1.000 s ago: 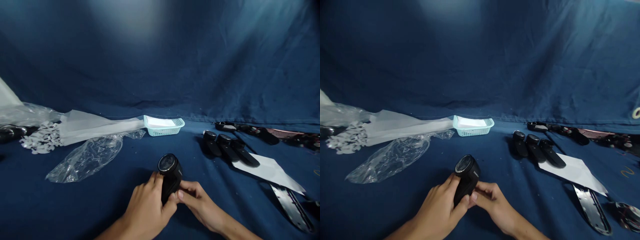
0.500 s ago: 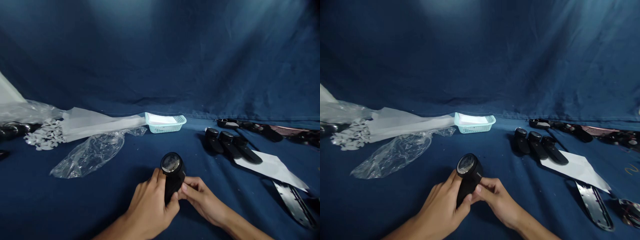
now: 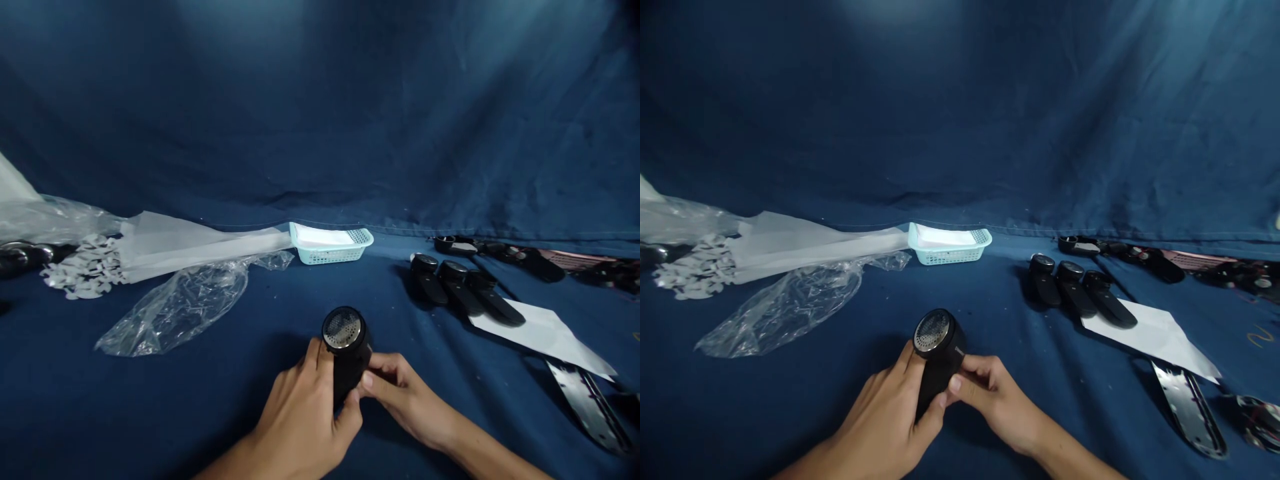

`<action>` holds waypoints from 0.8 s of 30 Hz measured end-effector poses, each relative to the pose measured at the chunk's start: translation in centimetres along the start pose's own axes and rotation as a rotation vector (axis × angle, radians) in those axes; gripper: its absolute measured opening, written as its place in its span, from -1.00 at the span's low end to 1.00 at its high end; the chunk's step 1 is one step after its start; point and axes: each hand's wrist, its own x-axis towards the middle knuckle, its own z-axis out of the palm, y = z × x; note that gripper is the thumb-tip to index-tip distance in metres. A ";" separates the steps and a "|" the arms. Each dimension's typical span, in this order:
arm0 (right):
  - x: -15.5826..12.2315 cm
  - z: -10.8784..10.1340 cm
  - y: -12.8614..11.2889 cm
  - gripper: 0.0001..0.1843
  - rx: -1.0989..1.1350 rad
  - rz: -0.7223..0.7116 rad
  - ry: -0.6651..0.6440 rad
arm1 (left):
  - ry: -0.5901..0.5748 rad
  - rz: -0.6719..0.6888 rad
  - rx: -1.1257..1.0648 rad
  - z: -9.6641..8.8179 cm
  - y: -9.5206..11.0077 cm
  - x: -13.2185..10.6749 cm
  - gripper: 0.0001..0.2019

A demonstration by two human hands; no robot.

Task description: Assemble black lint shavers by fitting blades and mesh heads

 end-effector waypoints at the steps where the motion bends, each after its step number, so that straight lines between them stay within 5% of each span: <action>1: 0.0 0.0 0.0 -0.78 0.013 0.004 0.001 | -0.002 0.002 0.005 0.0 0.0 0.0 -0.55; 24: 0.1 0.2 -0.6 -0.80 0.152 0.025 -0.040 | 0.051 -0.020 0.016 -0.1 -0.3 0.4 -0.51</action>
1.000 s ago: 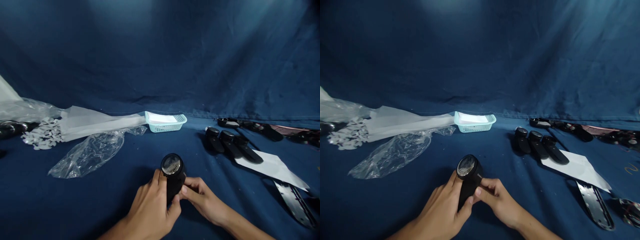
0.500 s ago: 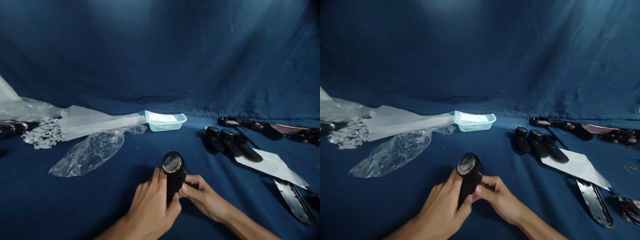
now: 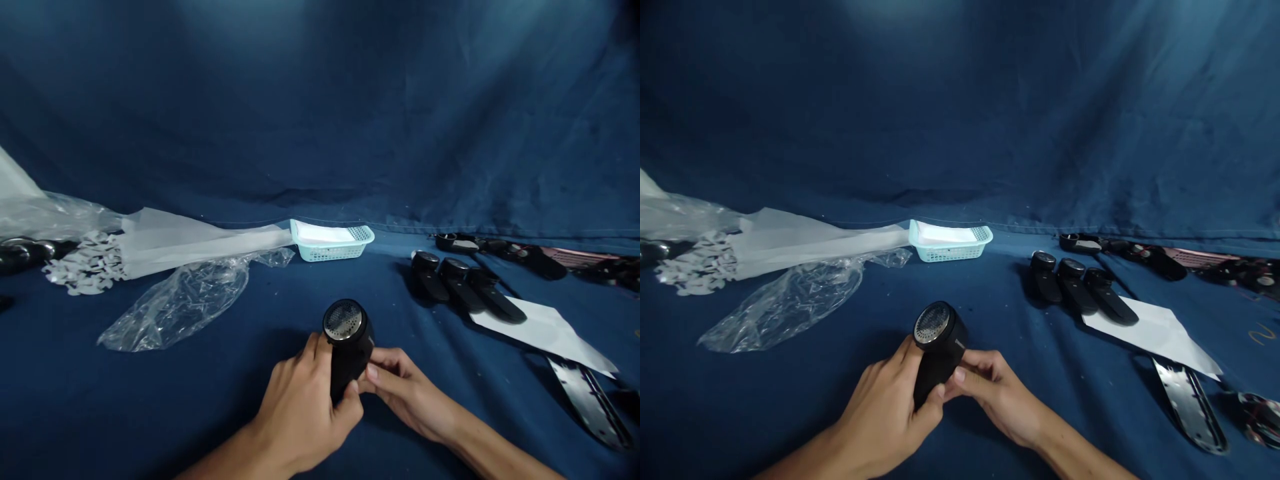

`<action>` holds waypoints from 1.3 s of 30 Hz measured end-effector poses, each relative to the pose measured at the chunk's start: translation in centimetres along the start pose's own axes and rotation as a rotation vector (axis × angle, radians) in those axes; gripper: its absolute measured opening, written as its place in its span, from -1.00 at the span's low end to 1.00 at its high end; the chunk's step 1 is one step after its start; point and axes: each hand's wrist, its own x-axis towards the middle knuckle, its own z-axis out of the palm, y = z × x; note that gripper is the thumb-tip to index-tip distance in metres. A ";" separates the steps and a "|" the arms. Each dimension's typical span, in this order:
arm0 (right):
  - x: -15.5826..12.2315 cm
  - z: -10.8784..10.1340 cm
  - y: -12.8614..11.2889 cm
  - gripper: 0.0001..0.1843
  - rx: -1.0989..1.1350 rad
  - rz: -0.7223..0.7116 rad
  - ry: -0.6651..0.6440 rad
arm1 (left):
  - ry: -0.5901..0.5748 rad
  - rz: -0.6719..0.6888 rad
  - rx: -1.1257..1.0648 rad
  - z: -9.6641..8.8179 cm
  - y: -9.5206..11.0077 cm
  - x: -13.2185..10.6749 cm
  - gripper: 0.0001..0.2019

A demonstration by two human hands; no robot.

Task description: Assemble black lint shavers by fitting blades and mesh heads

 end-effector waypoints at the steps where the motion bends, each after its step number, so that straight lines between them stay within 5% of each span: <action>1: 0.0 0.0 0.0 -0.81 0.007 0.000 0.003 | 0.000 0.000 -0.008 -0.1 0.0 0.1 -0.53; 17: -0.1 0.0 0.0 -0.81 0.023 0.021 0.030 | 0.020 0.036 0.072 0.5 0.0 -0.1 -0.52; 25: -0.5 -0.6 0.8 -0.79 -0.142 0.017 0.063 | -0.023 0.030 0.017 0.3 0.4 -0.2 -0.55; 39: -0.2 0.0 0.2 -0.68 -0.028 0.044 0.075 | 0.017 0.011 -0.143 0.9 -0.2 -0.3 -0.52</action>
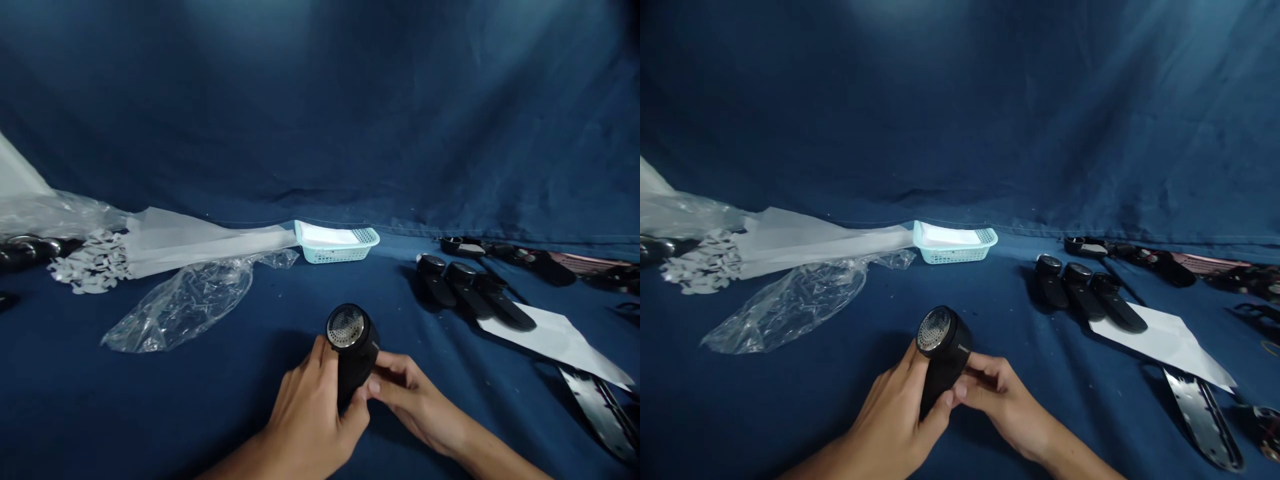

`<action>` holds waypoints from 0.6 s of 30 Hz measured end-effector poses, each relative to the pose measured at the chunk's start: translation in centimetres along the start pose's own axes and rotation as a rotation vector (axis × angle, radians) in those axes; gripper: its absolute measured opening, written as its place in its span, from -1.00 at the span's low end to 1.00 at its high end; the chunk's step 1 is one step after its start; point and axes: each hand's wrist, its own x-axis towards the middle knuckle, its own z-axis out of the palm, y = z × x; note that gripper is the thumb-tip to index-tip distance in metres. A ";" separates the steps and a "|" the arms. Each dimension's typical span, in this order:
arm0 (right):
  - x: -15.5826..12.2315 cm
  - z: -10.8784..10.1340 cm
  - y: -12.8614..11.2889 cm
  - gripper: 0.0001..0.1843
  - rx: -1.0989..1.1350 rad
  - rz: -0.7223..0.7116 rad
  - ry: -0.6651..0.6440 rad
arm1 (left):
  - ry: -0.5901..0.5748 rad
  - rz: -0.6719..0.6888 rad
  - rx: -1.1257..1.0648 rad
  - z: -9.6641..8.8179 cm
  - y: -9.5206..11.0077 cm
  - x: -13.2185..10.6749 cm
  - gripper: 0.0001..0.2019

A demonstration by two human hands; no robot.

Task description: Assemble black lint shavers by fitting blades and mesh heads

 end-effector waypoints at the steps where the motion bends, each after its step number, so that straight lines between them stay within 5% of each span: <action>1: 0.0 0.0 -0.1 -0.69 0.002 0.001 -0.006 | -0.004 0.005 -0.010 0.0 0.0 0.0 -0.53; 18: 0.0 0.1 -0.3 -0.80 -0.003 -0.034 -0.049 | 0.047 -0.009 -0.007 -0.4 0.2 0.3 -0.55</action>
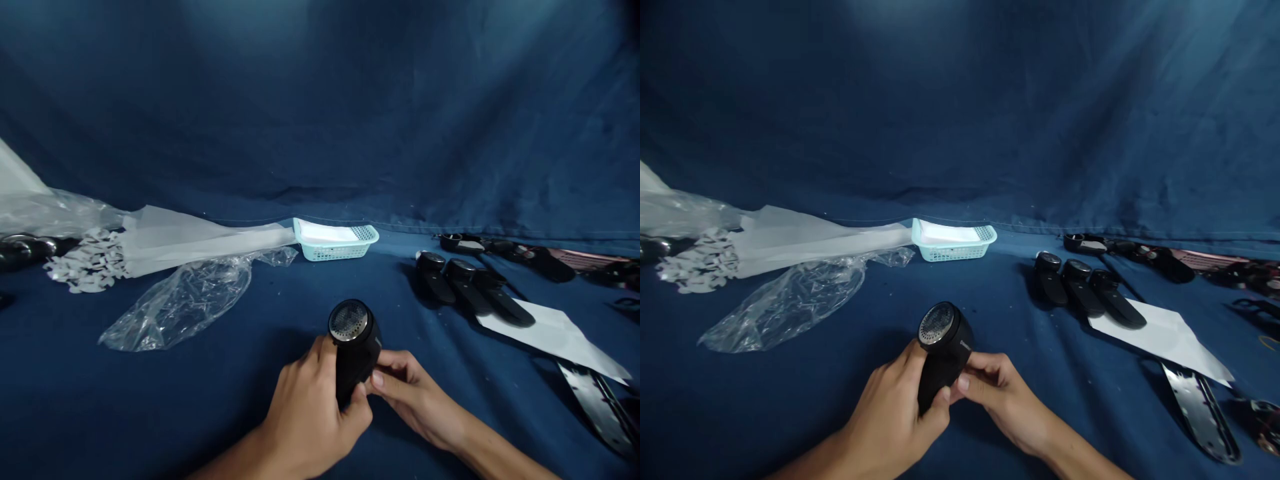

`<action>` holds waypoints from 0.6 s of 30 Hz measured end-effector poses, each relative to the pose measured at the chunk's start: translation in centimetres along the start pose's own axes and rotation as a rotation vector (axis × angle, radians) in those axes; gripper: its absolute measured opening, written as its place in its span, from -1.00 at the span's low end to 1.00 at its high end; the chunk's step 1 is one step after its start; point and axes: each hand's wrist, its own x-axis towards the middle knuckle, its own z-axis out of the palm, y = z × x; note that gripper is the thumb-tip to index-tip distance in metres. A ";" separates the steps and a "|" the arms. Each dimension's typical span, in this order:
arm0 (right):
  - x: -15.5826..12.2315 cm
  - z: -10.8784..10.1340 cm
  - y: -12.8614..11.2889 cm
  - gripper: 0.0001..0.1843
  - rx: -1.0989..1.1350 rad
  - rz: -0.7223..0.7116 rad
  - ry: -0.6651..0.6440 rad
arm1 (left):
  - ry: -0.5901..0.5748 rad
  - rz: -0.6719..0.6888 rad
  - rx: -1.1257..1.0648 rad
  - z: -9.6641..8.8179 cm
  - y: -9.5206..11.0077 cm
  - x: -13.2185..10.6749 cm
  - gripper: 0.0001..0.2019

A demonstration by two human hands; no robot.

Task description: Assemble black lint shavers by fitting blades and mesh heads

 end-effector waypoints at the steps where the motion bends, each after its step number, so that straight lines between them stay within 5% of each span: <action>1: 0.0 0.0 0.0 -0.80 0.009 0.000 -0.003 | -0.007 -0.009 -0.003 -0.1 0.1 0.0 -0.56; 18: 0.2 -0.1 -0.1 -0.79 0.054 0.008 0.013 | -0.051 0.058 0.090 0.1 -0.1 -0.2 -0.55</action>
